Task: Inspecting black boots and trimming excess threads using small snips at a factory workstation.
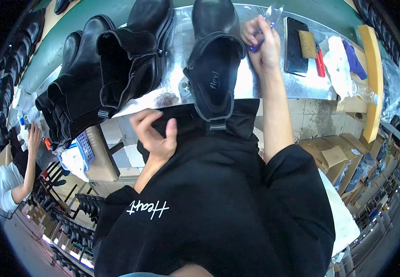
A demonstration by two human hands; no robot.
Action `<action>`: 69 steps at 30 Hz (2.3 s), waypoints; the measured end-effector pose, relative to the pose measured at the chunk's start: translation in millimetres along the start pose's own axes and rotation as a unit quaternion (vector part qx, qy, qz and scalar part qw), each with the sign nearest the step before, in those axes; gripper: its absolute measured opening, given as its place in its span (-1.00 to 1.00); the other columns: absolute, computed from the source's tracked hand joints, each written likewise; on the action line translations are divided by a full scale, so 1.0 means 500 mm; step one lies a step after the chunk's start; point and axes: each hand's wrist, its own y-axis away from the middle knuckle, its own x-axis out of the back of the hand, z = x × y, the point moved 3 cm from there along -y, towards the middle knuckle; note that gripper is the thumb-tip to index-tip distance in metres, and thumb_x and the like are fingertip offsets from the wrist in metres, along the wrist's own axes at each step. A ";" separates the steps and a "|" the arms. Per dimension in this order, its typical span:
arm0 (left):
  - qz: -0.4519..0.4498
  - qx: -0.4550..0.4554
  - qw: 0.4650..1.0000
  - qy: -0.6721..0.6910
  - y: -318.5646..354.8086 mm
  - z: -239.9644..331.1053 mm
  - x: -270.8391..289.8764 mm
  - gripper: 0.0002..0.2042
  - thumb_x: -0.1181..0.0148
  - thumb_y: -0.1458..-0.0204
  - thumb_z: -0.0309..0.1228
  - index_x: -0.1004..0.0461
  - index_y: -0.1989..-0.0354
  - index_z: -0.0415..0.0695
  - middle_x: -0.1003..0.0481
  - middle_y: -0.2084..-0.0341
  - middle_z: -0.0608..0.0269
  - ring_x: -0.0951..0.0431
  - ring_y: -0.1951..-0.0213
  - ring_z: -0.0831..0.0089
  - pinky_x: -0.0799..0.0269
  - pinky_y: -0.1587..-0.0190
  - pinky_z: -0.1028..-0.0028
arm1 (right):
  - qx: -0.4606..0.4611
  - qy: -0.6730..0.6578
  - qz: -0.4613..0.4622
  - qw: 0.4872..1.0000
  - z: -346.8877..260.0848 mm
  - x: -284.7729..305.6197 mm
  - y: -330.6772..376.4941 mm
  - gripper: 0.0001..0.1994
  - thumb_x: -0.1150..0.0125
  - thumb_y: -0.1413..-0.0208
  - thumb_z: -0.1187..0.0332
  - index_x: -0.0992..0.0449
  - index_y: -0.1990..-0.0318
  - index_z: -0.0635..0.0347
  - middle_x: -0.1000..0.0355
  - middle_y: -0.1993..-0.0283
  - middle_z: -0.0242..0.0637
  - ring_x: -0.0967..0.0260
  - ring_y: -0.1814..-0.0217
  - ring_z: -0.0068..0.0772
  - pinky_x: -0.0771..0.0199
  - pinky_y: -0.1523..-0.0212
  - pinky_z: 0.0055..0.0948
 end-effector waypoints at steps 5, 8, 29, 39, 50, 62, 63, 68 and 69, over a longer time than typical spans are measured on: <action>0.148 0.059 0.987 -0.033 -0.017 -0.060 0.022 -0.49 -0.42 0.07 -0.47 -0.31 -0.04 -0.28 -0.29 0.11 0.07 -0.37 0.03 0.24 -0.25 -0.11 0.32 | -0.004 0.002 -0.009 1.000 -0.001 -0.003 0.001 -0.76 0.00 -0.35 0.25 -0.39 0.30 0.22 -0.26 0.43 -0.35 -0.07 0.53 -0.65 -0.08 0.46 -0.63; 0.014 0.242 0.970 0.015 -0.060 -0.081 0.008 -0.44 -0.54 0.15 -0.39 -0.45 -0.02 -0.36 -0.52 0.07 -0.04 -0.52 0.05 0.29 -0.39 -0.07 0.37 | -0.010 -0.001 -0.009 1.000 0.001 0.001 0.000 -0.76 0.01 -0.35 0.25 -0.41 0.30 0.21 -0.27 0.43 -0.35 -0.07 0.52 -0.66 -0.08 0.45 -0.63; -0.035 0.062 0.994 -0.080 -0.003 -0.068 -0.003 -0.22 -0.62 0.31 -0.25 -0.30 -0.07 -0.27 -0.36 0.05 0.04 -0.44 0.05 0.18 -0.41 0.04 0.29 | 0.011 0.030 -0.003 0.999 0.009 0.015 -0.010 -0.78 -0.04 -0.34 0.22 -0.39 0.28 0.17 -0.26 0.42 -0.36 -0.09 0.49 -0.64 -0.10 0.42 -0.64; 0.078 0.032 0.947 0.309 -0.142 0.004 0.046 -0.44 -0.29 -0.08 -0.17 -0.35 -0.06 -0.41 -0.37 -0.03 -0.16 -0.43 -0.07 0.09 -0.35 -0.11 0.26 | 0.004 0.025 -0.030 0.999 0.003 0.004 -0.006 -0.76 -0.09 -0.31 0.20 -0.47 0.30 0.16 -0.30 0.44 -0.35 -0.08 0.52 -0.64 -0.10 0.45 -0.60; -0.412 0.006 0.910 0.056 -0.388 0.102 -0.041 -0.76 -0.27 -0.12 -0.33 -0.64 0.26 -0.31 -0.63 0.42 0.11 -0.60 0.35 0.46 -0.47 0.17 0.50 | 0.016 0.032 0.001 0.999 -0.004 -0.016 0.007 -0.78 -0.09 -0.31 0.23 -0.42 0.29 0.20 -0.30 0.44 -0.31 -0.09 0.52 -0.62 -0.10 0.44 -0.60; -0.395 0.012 0.917 0.052 -0.382 0.068 -0.047 -0.73 -0.27 -0.14 -0.29 -0.64 0.20 -0.30 -0.62 0.42 0.17 -0.56 0.35 0.50 -0.43 0.17 0.56 | 0.013 0.023 -0.025 0.999 -0.003 -0.002 0.002 -0.77 -0.03 -0.34 0.22 -0.42 0.28 0.19 -0.33 0.41 -0.31 -0.09 0.52 -0.64 -0.13 0.41 -0.60; -0.389 0.030 0.918 0.072 -0.381 0.060 -0.048 -0.72 -0.27 -0.14 -0.30 -0.64 0.19 -0.31 -0.62 0.41 0.18 -0.56 0.34 0.51 -0.42 0.17 0.57 | 0.009 0.019 -0.032 0.999 -0.002 -0.003 0.002 -0.77 -0.03 -0.34 0.23 -0.42 0.28 0.19 -0.33 0.41 -0.32 -0.09 0.52 -0.64 -0.13 0.41 -0.60; -0.387 0.070 0.915 0.096 -0.378 0.039 -0.052 -0.74 -0.29 -0.13 -0.30 -0.66 0.22 -0.29 -0.60 0.45 0.23 -0.54 0.35 0.56 -0.41 0.17 0.59 | 0.008 0.017 -0.041 0.999 -0.006 -0.008 0.003 -0.78 -0.02 -0.34 0.24 -0.42 0.28 0.19 -0.33 0.41 -0.32 -0.09 0.52 -0.64 -0.13 0.42 -0.59; -0.392 0.074 0.910 0.109 -0.378 0.038 -0.052 -0.75 -0.29 -0.13 -0.30 -0.66 0.24 -0.28 -0.60 0.45 0.24 -0.55 0.35 0.56 -0.41 0.16 0.58 | 0.008 0.022 -0.041 0.999 -0.006 -0.010 0.003 -0.78 -0.03 -0.34 0.24 -0.42 0.28 0.19 -0.33 0.41 -0.32 -0.09 0.52 -0.64 -0.13 0.42 -0.59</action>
